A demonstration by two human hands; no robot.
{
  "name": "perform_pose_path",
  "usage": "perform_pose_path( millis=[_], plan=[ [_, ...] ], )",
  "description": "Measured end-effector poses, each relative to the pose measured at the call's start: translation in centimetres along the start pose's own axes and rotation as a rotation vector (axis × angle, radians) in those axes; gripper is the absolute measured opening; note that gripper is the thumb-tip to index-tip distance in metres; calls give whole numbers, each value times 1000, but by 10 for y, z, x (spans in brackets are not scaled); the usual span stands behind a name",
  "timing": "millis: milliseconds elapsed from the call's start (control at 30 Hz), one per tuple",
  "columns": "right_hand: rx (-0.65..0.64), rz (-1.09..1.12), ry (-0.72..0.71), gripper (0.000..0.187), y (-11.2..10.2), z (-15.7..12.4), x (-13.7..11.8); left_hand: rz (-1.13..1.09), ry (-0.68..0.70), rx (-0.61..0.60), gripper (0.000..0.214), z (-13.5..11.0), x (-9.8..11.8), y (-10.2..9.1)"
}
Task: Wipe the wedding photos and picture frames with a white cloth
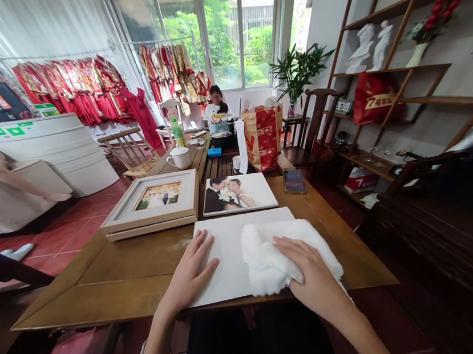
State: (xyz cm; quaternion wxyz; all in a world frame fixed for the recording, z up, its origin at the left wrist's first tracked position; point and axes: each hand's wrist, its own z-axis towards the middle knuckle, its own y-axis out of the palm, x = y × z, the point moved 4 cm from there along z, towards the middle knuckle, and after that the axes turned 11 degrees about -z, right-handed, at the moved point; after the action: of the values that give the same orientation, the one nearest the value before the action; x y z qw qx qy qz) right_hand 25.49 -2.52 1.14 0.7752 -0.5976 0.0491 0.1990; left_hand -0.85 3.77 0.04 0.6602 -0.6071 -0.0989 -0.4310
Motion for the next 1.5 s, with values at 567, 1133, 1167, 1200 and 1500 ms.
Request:
perform_pose_path(
  millis=[567,1133,1167,1200,1500],
  plan=[
    [-34,-260,-80,72,15,25,-56,-18,16,18,49,0,0,-1],
    [-164,-233,51,71,18,63,-50,-18,2,9,49,0,1,-2],
    [-188,-236,32,71,21,74,-53,-18,4,9,49,0,1,-2],
    [-208,-240,4,71,23,83,-56,-19,6,10,49,0,1,-2],
    [-204,-243,-183,76,23,61,-82,-60,29,39,47,0,-2,0]
  ],
)
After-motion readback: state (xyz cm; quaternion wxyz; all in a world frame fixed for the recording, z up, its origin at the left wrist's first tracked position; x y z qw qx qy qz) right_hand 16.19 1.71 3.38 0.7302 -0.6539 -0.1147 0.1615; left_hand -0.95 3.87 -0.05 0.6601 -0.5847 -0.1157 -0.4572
